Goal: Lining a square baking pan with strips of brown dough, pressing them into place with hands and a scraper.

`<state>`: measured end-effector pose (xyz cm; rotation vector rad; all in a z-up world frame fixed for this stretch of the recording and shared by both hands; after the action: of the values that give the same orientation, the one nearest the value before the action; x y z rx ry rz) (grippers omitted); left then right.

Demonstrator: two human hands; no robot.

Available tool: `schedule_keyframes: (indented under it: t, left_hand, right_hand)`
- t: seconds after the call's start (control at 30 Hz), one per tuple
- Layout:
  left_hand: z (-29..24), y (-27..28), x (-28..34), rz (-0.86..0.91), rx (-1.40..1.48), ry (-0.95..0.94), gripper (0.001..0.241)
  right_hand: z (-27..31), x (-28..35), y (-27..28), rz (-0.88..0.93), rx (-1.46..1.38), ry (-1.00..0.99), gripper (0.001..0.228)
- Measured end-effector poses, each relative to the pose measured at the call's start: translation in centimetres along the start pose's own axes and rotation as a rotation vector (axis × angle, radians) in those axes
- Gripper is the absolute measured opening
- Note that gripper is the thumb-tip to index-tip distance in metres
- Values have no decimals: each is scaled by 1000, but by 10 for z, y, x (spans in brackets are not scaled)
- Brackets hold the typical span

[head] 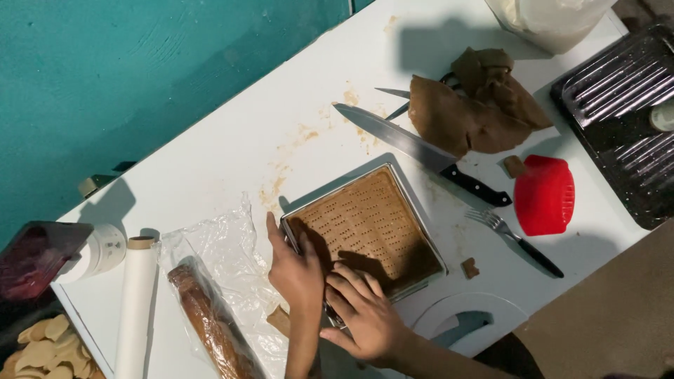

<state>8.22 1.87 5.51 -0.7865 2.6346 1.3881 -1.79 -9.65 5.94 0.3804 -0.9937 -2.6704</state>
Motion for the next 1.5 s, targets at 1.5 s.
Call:
schedule_keyframes:
  t: [1.5]
  left_hand:
    - [66,-50,17,98,853,514,42]
  right_hand:
    - [-40,-93,-5,-82,-34,-136,85]
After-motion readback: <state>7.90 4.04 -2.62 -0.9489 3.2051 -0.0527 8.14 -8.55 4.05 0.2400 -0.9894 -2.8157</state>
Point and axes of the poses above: each hand's wrist, its own x-axis away from the middle knuckle, its own y-axis out of the back of the hand, z = x × y, the point moved 10 cm from there along -x, towards the middle knuckle, and after that the axes turned 11 degrees about -z, right-handed, at the moved point
